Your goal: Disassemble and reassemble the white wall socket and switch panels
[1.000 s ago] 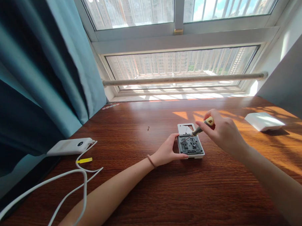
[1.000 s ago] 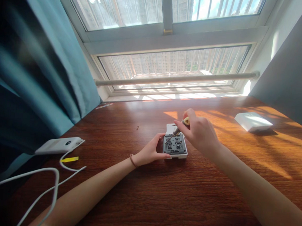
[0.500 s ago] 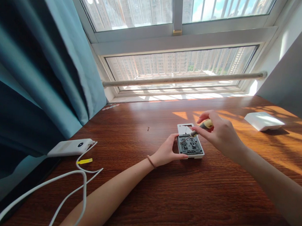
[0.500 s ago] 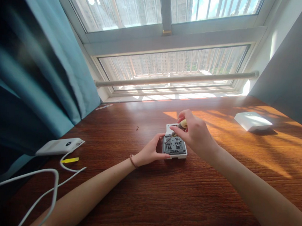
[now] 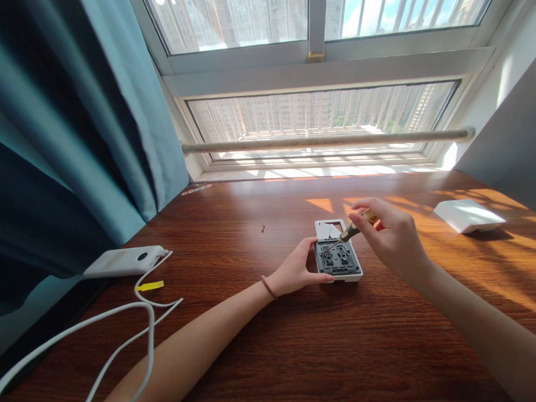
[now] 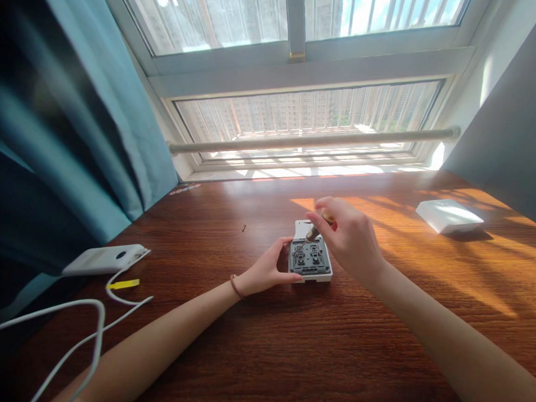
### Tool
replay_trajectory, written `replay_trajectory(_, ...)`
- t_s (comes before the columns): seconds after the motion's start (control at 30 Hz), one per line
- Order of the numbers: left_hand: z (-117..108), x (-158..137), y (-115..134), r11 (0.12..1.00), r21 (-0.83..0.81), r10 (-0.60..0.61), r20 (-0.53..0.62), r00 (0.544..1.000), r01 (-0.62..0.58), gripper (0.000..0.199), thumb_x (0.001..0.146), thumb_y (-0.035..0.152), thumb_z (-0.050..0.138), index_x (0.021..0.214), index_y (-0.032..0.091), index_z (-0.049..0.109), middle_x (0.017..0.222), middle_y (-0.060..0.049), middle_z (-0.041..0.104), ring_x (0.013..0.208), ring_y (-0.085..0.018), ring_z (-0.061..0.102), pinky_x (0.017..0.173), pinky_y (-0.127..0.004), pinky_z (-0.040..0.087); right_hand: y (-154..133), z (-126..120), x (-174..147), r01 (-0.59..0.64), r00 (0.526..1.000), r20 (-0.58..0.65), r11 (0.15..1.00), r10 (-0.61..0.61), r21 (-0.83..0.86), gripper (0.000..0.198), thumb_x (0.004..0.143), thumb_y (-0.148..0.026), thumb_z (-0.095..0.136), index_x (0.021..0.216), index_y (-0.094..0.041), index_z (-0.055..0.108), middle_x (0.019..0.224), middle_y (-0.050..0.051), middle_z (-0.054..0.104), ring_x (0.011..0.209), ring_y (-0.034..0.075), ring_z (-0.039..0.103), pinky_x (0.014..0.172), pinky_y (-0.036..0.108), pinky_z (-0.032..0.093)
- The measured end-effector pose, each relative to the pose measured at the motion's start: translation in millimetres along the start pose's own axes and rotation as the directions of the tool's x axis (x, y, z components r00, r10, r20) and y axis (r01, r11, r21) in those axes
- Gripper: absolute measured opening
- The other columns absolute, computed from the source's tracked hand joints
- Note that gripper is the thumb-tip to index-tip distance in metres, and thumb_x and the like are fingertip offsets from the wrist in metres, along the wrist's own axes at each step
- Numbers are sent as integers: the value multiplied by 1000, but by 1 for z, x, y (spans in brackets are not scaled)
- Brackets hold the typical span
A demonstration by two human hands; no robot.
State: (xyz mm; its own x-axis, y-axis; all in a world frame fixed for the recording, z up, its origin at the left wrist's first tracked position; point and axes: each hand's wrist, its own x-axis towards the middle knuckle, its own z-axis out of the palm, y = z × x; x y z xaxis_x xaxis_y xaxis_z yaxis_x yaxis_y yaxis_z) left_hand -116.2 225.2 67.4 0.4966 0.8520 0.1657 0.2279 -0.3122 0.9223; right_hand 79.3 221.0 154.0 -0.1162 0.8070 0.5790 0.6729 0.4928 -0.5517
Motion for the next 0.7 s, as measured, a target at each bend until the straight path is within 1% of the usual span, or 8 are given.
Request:
replay_trajectory(0.07, 0, 0, 0, 1000, 3, -4, -2, 1000, 4, 77, 58, 32, 77, 123, 20, 38, 124, -11, 50, 114, -25, 48, 99, -43, 37, 3, -2, 1, 11, 1000, -16, 986, -14, -169, 27, 83, -42, 51, 95, -19, 57, 58, 1, 57, 51, 16, 53, 52, 29, 39)
replay_trajectory(0.1, 0, 0, 0, 1000, 2, -3, -5, 1000, 3, 77, 58, 32, 77, 123, 20, 38, 124, -11, 50, 115, -25, 48, 100, -43, 36, 5, -3, 2, 14, 1000, 0, 982, -14, -187, 28, 83, -41, 51, 98, -18, 55, 56, 0, 57, 50, 16, 52, 51, 30, 38)
replay_trajectory(0.17, 0, 0, 0, 1000, -14, 1, 1, 1000, -1, 77, 59, 31, 77, 123, 20, 38, 125, -11, 50, 115, -25, 48, 100, -42, 36, 6, -6, 4, 13, 998, 60, 997, -9, -80, 30, 82, -37, 53, 104, -17, 49, 62, 1, 59, 53, 16, 54, 53, 30, 41)
replay_trajectory(0.27, 1, 0, -1, 999, -43, 8, 15, 1000, -7, 76, 59, 30, 77, 123, 20, 38, 123, -11, 50, 112, -24, 50, 97, -42, 39, 3, -12, 6, -14, 975, 220, 976, -35, 219, 33, 81, -30, 54, 109, -19, 41, 82, 4, 63, 61, 15, 58, 57, 29, 46)
replay_trajectory(0.37, 1, 1, -1, 999, -41, 7, 6, 1000, -7, 76, 59, 29, 77, 123, 20, 38, 123, -11, 50, 111, -24, 51, 97, -43, 39, -3, -14, 4, -50, 950, 308, 954, -45, 296, 22, 82, -26, 51, 102, -21, 45, 91, 5, 63, 64, 14, 58, 57, 28, 47)
replay_trajectory(0.57, 1, 1, -4, 1000, -17, 9, -4, 1000, -9, 76, 59, 32, 77, 122, 19, 39, 125, -12, 49, 114, -26, 48, 99, -43, 37, -4, -6, 1, 42, 998, 43, 999, -44, 32, 26, 74, -36, 64, 90, -19, 54, 78, 3, 56, 58, 14, 52, 54, 30, 45)
replay_trajectory(0.63, 0, 0, -4, 1000, -23, 3, 8, 1000, -2, 76, 59, 32, 77, 124, 19, 38, 126, -12, 48, 114, -26, 48, 99, -44, 37, -4, -7, 2, 42, 997, 64, 993, -50, 112, 24, 76, -32, 62, 94, -20, 53, 82, 4, 58, 62, 14, 54, 55, 29, 47)
replay_trajectory(0.7, 0, 0, -3, 1000, -23, 0, 10, 1000, 0, 77, 59, 33, 77, 124, 20, 38, 125, -12, 49, 115, -27, 47, 99, -45, 36, -6, -8, 2, 46, 986, 147, 973, -80, 225, 22, 79, -24, 56, 101, -21, 51, 89, 4, 61, 69, 15, 57, 59, 29, 49)
